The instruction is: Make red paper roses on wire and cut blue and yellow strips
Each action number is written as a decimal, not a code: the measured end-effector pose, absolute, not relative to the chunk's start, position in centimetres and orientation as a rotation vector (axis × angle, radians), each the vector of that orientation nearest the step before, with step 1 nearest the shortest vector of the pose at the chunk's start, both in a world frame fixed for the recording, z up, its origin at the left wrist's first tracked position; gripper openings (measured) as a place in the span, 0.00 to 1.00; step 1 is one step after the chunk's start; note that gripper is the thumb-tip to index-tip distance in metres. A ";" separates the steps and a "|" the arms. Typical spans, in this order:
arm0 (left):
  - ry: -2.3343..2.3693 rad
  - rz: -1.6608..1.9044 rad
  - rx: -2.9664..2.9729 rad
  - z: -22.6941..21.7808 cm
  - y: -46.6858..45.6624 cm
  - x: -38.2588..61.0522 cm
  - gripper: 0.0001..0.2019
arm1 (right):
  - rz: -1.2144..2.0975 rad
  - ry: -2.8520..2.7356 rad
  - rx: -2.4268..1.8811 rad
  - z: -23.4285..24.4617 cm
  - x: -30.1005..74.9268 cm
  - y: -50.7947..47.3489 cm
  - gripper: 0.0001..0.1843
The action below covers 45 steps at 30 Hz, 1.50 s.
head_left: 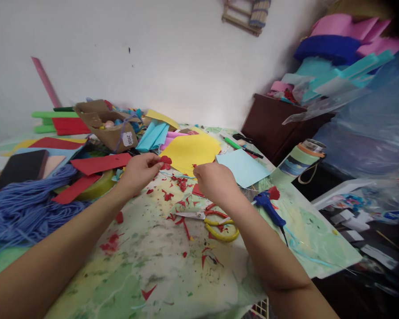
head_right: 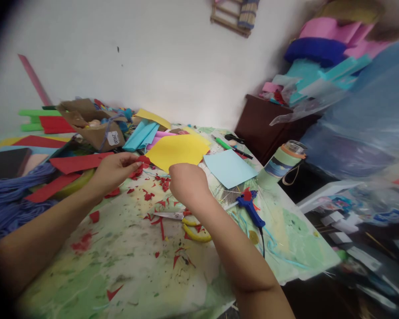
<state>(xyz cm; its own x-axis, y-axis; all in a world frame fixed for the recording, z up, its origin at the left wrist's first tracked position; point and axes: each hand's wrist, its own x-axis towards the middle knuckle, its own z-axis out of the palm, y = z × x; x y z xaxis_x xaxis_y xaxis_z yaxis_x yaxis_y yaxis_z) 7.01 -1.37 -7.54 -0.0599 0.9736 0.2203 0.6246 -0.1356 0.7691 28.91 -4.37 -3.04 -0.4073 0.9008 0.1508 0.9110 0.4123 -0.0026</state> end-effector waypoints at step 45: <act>1.468 0.960 3.092 -3.3 -6.5 8.0 0.15 | -0.015 -2.238 -0.978 -3.9 27.7 -5.7 0.13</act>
<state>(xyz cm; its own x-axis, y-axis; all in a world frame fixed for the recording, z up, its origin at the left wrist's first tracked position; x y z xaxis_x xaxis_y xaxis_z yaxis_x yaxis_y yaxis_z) 7.99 -6.48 -3.33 0.5337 0.5795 0.6160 0.7965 -0.5892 -0.1358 27.67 -5.71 -3.87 -0.4819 0.6439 0.5943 0.6517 0.7168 -0.2481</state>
